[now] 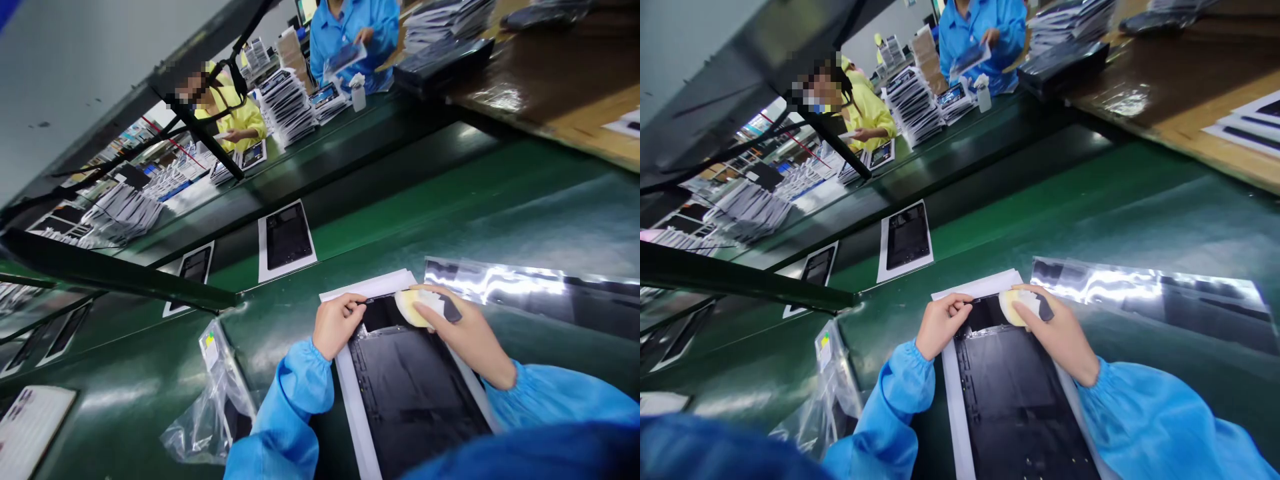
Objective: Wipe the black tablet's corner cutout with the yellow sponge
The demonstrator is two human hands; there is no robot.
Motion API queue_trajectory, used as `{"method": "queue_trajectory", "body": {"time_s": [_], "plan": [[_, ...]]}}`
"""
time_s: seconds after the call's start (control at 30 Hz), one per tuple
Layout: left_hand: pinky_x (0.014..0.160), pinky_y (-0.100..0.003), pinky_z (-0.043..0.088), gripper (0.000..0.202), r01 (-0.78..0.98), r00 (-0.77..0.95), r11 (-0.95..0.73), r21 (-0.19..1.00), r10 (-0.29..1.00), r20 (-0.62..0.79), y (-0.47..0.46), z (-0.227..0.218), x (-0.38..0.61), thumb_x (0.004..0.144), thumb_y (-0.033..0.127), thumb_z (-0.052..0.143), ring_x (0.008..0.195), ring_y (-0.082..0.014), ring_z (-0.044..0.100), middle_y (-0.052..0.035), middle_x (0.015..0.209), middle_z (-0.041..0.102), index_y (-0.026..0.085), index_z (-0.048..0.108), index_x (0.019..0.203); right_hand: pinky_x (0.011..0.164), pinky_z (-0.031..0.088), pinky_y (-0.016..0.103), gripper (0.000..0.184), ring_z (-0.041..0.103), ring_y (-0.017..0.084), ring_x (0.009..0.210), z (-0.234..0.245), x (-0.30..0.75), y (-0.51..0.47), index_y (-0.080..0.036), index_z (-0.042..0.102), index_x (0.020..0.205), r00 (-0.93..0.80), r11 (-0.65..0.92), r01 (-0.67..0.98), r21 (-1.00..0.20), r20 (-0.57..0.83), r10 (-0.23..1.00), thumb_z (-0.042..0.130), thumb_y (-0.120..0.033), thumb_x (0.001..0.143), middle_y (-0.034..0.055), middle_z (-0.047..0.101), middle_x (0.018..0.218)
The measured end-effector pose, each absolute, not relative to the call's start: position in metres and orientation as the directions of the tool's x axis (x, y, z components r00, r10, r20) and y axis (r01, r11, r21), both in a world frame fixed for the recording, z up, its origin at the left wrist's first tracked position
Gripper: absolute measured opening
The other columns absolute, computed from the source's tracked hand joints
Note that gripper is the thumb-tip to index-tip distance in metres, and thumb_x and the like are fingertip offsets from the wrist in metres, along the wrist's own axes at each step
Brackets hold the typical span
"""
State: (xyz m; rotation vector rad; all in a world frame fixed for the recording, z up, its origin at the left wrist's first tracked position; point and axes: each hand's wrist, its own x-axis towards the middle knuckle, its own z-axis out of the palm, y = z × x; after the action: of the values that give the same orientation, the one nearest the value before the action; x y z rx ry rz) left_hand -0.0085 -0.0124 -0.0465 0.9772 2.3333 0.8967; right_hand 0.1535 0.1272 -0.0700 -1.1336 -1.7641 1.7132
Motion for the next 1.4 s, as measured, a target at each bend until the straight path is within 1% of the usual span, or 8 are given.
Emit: {"method": "queue_trajectory", "body": {"time_s": [0.07,0.1,0.3,0.5,0.63,0.87,1.1,1.4], "plan": [[0.061,-0.019,0.046,0.024,0.449,-0.644,0.546,0.707,0.746,-0.168,-0.0118,-0.0467,-0.0081,0.081,0.020,0.059,0.055,-0.0076,0.057,0.0054,0.068,0.069,0.022,0.078,0.097,0.059,0.054,0.033,0.046,0.059,0.014,0.054,-0.0714,0.1545,0.1263,-0.025,0.070,0.097,-0.589,-0.032,0.272,-0.962,-0.193,0.785,0.068,-0.058,0.065,0.0024,0.073,0.101],[0.061,-0.019,0.046,0.025,0.447,-0.643,0.549,0.706,0.746,-0.173,-0.0116,-0.0469,-0.0080,0.081,0.020,0.059,0.055,-0.0078,0.057,0.0051,0.069,0.069,0.022,0.078,0.097,0.061,0.054,0.034,0.045,0.059,0.014,0.053,-0.0718,0.1550,0.1260,-0.025,0.069,0.098,-0.600,-0.006,0.282,-0.959,-0.182,0.779,0.066,-0.057,0.067,0.0019,0.074,0.102],[0.062,-0.020,0.046,0.024,0.427,-0.643,0.561,0.709,0.740,-0.198,-0.0113,-0.0491,-0.0086,0.080,0.022,0.059,0.056,-0.0092,0.058,0.0044,0.069,0.071,0.021,0.078,0.095,0.054,0.051,0.032,0.043,0.061,0.016,0.046,-0.0764,0.1557,0.1265,-0.026,0.067,0.103,-0.664,0.092,0.337,-0.937,-0.167,0.728,0.059,-0.057,0.073,-0.0013,0.075,0.084],[0.061,-0.020,0.047,0.024,0.416,-0.636,0.554,0.721,0.744,-0.204,-0.0119,-0.0516,-0.0107,0.080,0.023,0.060,0.056,-0.0093,0.058,0.0026,0.069,0.072,0.020,0.079,0.095,0.053,0.048,0.033,0.044,0.058,0.016,0.045,-0.0804,0.1555,0.1273,-0.026,0.066,0.105,-0.674,0.155,0.371,-0.916,-0.151,0.723,0.056,-0.058,0.076,0.0009,0.077,0.091],[0.061,-0.019,0.048,0.024,0.404,-0.632,0.556,0.726,0.744,-0.217,-0.0116,-0.0534,-0.0116,0.080,0.024,0.061,0.056,-0.0092,0.057,0.0022,0.070,0.072,0.019,0.080,0.094,0.052,0.047,0.035,0.044,0.049,0.014,0.037,-0.0780,0.1548,0.1266,-0.027,0.065,0.106,-0.682,0.196,0.392,-0.899,-0.141,0.718,0.053,-0.058,0.078,0.0011,0.077,0.089],[0.062,-0.019,0.049,0.024,0.396,-0.633,0.567,0.723,0.738,-0.232,-0.0108,-0.0512,-0.0102,0.080,0.022,0.061,0.057,-0.0093,0.059,0.0027,0.070,0.073,0.020,0.080,0.095,0.047,0.041,0.033,0.046,0.047,0.016,0.035,-0.0763,0.1557,0.1256,-0.026,0.065,0.107,-0.694,0.217,0.406,-0.888,-0.145,0.705,0.051,-0.058,0.078,-0.0024,0.071,0.068],[0.063,-0.020,0.049,0.025,0.388,-0.636,0.580,0.716,0.731,-0.248,-0.0098,-0.0513,-0.0100,0.080,0.021,0.061,0.057,-0.0100,0.060,0.0025,0.070,0.073,0.020,0.080,0.096,0.045,0.037,0.033,0.047,0.041,0.017,0.032,-0.0733,0.1547,0.1248,-0.025,0.066,0.108,-0.694,0.220,0.407,-0.887,-0.144,0.706,0.051,-0.058,0.078,-0.0070,0.058,0.046],[0.060,-0.019,0.048,0.024,0.368,-0.634,0.542,0.755,0.741,-0.223,-0.0112,-0.0539,-0.0102,0.079,0.021,0.061,0.055,-0.0089,0.056,0.0023,0.068,0.071,0.018,0.080,0.094,0.045,0.038,0.032,0.047,0.040,0.014,0.032,-0.0779,0.1562,0.1251,-0.024,0.066,0.109,-0.692,0.223,0.409,-0.885,-0.141,0.708,0.052,-0.058,0.079,-0.0030,0.069,0.062]]}}
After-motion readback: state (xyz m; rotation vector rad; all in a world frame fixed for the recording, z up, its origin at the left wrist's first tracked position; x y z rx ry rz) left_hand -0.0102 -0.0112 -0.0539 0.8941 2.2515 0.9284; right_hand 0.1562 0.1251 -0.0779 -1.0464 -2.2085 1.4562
